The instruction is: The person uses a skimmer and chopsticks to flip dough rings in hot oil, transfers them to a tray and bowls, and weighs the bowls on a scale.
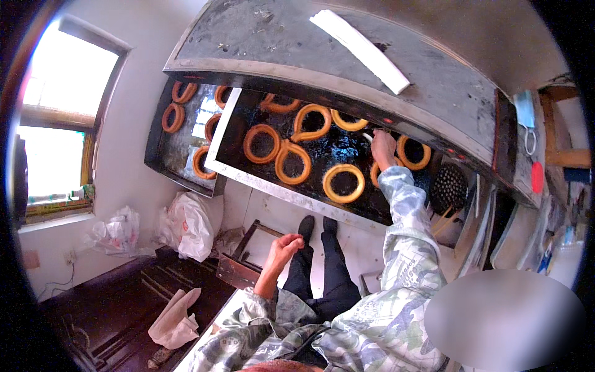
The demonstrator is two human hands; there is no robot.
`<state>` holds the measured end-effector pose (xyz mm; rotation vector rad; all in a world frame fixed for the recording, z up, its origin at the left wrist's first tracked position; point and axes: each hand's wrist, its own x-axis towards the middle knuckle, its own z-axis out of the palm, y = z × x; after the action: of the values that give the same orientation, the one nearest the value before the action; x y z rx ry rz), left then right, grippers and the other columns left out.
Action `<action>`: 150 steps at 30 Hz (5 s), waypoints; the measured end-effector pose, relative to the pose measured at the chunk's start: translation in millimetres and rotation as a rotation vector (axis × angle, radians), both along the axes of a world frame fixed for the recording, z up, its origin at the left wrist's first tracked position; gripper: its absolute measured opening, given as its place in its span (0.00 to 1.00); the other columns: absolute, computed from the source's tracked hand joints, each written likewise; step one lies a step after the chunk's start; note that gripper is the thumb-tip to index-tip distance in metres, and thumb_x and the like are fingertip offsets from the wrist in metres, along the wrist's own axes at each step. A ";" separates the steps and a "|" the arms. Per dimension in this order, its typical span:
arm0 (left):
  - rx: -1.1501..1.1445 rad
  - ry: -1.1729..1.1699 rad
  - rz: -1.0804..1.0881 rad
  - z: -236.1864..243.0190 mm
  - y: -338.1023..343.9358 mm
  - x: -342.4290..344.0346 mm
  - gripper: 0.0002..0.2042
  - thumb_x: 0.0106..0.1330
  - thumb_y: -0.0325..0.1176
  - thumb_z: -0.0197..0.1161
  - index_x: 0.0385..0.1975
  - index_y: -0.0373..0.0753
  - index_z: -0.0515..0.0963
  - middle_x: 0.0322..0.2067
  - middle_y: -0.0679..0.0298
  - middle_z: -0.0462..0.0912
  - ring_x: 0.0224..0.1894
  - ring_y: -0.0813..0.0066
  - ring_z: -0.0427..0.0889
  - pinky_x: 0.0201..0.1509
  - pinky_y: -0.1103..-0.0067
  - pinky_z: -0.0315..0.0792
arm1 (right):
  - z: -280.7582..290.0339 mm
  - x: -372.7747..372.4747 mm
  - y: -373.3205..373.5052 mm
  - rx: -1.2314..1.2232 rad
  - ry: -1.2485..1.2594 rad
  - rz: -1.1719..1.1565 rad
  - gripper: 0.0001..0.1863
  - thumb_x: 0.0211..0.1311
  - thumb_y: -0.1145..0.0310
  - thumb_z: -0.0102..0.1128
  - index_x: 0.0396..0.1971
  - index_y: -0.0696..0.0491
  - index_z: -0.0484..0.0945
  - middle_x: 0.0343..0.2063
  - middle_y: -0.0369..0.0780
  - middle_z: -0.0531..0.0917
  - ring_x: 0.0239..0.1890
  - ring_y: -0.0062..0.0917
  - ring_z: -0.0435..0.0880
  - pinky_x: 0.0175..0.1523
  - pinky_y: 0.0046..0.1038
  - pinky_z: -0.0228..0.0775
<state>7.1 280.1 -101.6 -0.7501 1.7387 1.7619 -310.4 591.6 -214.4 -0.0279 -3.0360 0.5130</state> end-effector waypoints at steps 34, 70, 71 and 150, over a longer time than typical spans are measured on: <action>-0.438 0.257 -1.031 -64.7 338.6 53.0 0.14 0.52 0.34 0.58 0.40 0.40 0.77 0.39 0.51 0.83 0.43 0.49 0.81 0.47 0.61 0.75 | 63.5 367.1 212.4 0.307 -0.063 0.177 0.28 0.53 0.70 0.58 0.57 0.57 0.67 0.61 0.53 0.64 0.61 0.47 0.66 0.59 0.47 0.60; -0.375 0.602 -0.535 -18.8 185.7 51.2 0.05 0.55 0.34 0.56 0.28 0.42 0.76 0.25 0.54 0.80 0.31 0.48 0.80 0.34 0.59 0.73 | 246.9 352.1 157.0 -0.672 0.316 -0.621 0.18 0.70 0.64 0.51 0.50 0.61 0.76 0.43 0.46 0.82 0.47 0.32 0.83 0.46 0.26 0.73; -0.326 0.607 -0.499 -0.3 149.7 48.8 0.05 0.54 0.33 0.57 0.28 0.42 0.76 0.25 0.55 0.80 0.31 0.48 0.79 0.34 0.59 0.73 | 256.9 344.2 140.0 -0.739 0.338 -0.610 0.18 0.69 0.63 0.52 0.51 0.61 0.75 0.43 0.46 0.82 0.47 0.32 0.83 0.47 0.26 0.73; -0.708 -0.009 0.539 3.5 -431.3 60.0 0.10 0.52 0.34 0.57 0.31 0.38 0.82 0.22 0.48 0.79 0.28 0.51 0.81 0.33 0.65 0.72 | 57.6 -41.9 -673.2 -1.362 -1.065 -0.009 0.17 0.70 0.56 0.51 0.43 0.55 0.76 0.38 0.44 0.83 0.35 0.32 0.87 0.30 0.25 0.79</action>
<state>67.0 -151.2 -98.1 -1.6408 2.3301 1.3966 -352.3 -81.6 -156.9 -0.4844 -2.5204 3.1550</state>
